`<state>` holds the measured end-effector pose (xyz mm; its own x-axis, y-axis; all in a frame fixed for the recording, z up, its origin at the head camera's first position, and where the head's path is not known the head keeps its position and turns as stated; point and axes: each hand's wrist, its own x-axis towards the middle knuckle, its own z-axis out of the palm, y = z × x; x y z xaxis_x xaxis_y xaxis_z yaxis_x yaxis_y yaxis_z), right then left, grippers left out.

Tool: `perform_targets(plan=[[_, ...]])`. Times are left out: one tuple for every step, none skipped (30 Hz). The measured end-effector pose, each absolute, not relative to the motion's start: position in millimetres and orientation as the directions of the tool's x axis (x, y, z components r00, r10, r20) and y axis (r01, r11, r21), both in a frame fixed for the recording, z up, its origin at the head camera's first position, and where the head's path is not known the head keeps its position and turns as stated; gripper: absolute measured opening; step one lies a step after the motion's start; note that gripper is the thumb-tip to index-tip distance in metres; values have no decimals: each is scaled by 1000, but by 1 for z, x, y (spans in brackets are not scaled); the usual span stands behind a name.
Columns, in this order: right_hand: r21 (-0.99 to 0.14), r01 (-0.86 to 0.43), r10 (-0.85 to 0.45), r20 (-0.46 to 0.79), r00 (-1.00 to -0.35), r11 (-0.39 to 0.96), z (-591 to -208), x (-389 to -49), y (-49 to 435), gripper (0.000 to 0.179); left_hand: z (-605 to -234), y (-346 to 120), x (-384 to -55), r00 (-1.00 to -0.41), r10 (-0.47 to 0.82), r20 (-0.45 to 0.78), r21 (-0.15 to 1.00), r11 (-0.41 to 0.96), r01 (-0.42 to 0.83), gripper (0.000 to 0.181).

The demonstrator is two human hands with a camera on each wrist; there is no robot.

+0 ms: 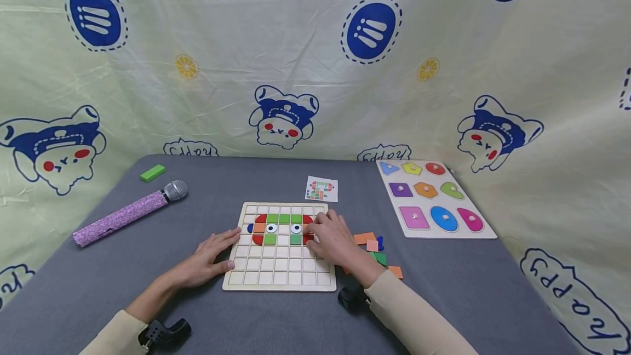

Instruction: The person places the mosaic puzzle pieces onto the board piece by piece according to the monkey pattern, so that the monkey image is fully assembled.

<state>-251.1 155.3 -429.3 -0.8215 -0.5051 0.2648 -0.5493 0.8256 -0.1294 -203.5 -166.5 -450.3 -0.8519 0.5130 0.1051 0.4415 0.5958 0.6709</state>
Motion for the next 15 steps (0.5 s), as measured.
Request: perform_targets(plan=[[-131, -549, -504, 267, -822, 826, -429, -251, 156, 17, -450, -166, -203, -852, 513, 106, 672, 595, 442, 62], [-131, -545, -500, 266, -824, 828, -428, -251, 156, 17, -450, -166, -203, -852, 513, 107, 672, 594, 442, 62], [-132, -540, -495, 265, -827, 831, -427, -251, 157, 17, -450, -166, -203, -851, 514, 108, 672, 594, 443, 62], [-135, -534, -489, 265, -831, 835, -426, -250, 157, 17, -450, -166, -203, -850, 515, 109, 671, 593, 445, 62], [-139, -527, -481, 265, -835, 838, -425, -250, 159, 17, -450, -166, -203, -850, 515, 111, 671, 592, 446, 62], [-144, -520, -473, 268, -839, 842, -423, -249, 160, 17, -450, -166, -204, -849, 516, 112, 670, 592, 448, 62], [-147, -516, -467, 271, -841, 844, -421, -249, 162, 17, -451, -166, -204, -849, 516, 113, 670, 591, 449, 62], [-149, -514, -463, 277, -842, 845, -418, -248, 164, 17, -451, -166, -204, -849, 517, 113, 671, 591, 449, 62], [-149, -514, -461, 287, -840, 845, -416, -247, 167, 17, -451, -166, -204, -849, 516, 112, 671, 591, 448, 62], [-149, -513, -456, 298, -839, 845, -414, -246, 170, 18, -451, -166, -204, -849, 516, 112, 671, 591, 448, 62], [-148, -512, -452, 310, -836, 846, -412, -245, 174, 19, -451, -166, -204, -850, 516, 111, 672, 591, 446, 62], [-146, -511, -449, 320, -834, 847, -410, -245, 177, 19, -451, -166, -204, -850, 515, 111, 672, 591, 446, 62], [-143, -513, -447, 331, -831, 847, -408, -244, 181, 19, -451, -166, -204, -850, 515, 110, 671, 592, 446, 62], [-141, -509, -442, 338, -831, 849, -407, -243, 186, 19, -451, -166, -204, -850, 515, 109, 670, 594, 446, 62], [-139, -503, -436, 340, -833, 853, -405, -242, 190, 20, -451, -167, -204, -851, 515, 109, 669, 595, 445, 62]])
